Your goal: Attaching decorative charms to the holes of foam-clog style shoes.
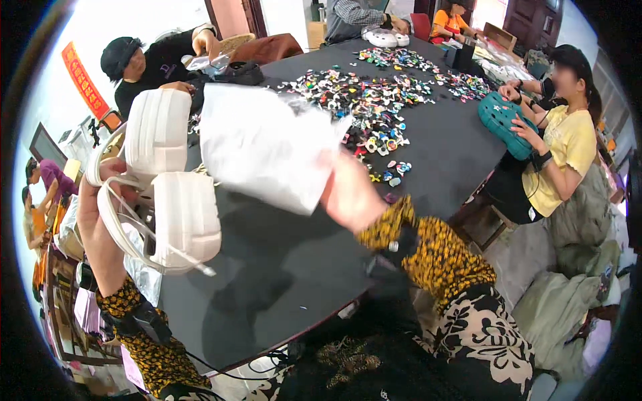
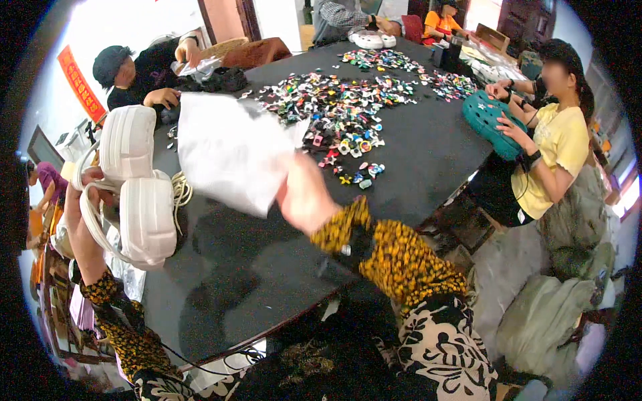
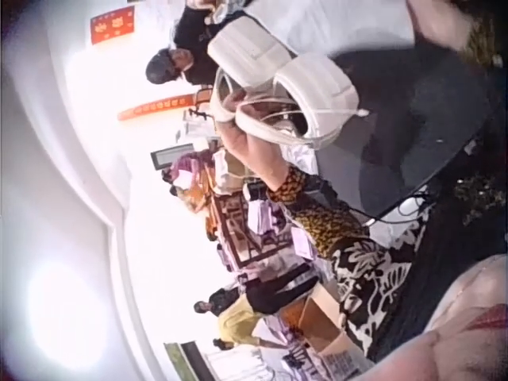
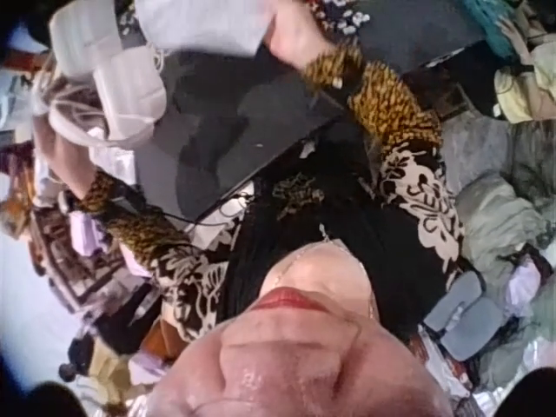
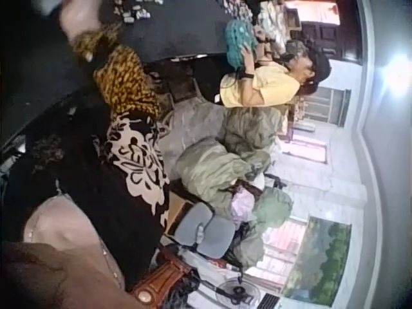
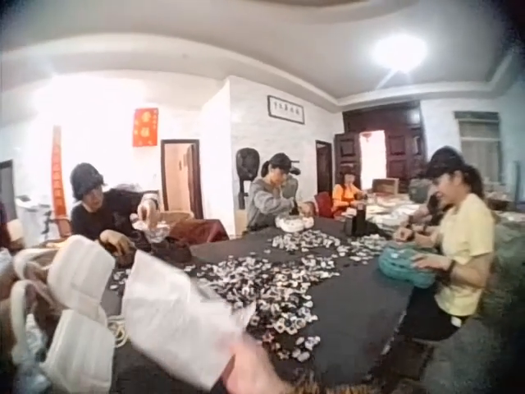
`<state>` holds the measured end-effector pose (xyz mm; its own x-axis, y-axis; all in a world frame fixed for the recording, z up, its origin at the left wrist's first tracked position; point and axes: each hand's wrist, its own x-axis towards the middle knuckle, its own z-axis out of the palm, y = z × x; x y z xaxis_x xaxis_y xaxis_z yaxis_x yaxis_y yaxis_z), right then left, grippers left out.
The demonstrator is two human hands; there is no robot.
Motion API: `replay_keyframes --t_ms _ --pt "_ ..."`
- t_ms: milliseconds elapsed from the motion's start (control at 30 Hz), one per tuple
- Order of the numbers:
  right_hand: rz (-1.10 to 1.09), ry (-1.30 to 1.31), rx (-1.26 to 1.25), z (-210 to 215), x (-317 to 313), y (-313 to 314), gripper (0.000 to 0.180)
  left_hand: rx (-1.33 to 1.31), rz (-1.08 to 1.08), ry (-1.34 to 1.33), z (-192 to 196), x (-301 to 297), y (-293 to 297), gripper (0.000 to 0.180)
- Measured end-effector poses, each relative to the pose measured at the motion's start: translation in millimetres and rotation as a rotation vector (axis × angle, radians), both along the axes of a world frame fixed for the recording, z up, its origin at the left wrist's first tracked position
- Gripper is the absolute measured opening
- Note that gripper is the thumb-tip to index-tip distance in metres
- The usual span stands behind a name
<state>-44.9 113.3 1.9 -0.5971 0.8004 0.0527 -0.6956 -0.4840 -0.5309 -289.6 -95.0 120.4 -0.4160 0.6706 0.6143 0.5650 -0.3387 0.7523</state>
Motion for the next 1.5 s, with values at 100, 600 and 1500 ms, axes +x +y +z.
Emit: replay_keyframes --t_ms 100,600,1500 --pt "0.175 -0.276 -0.163 -40 13 -41 0.036 -0.056 -0.067 0.148 -2 8 14 0.017" --pt "0.616 -0.341 -0.254 -65 85 -81 0.034 -0.323 -0.559 1.107 -57 111 79 0.026" --pt "0.148 -0.87 0.944 -35 86 43 0.051 -0.778 -0.005 0.047 -115 95 -14 0.08"
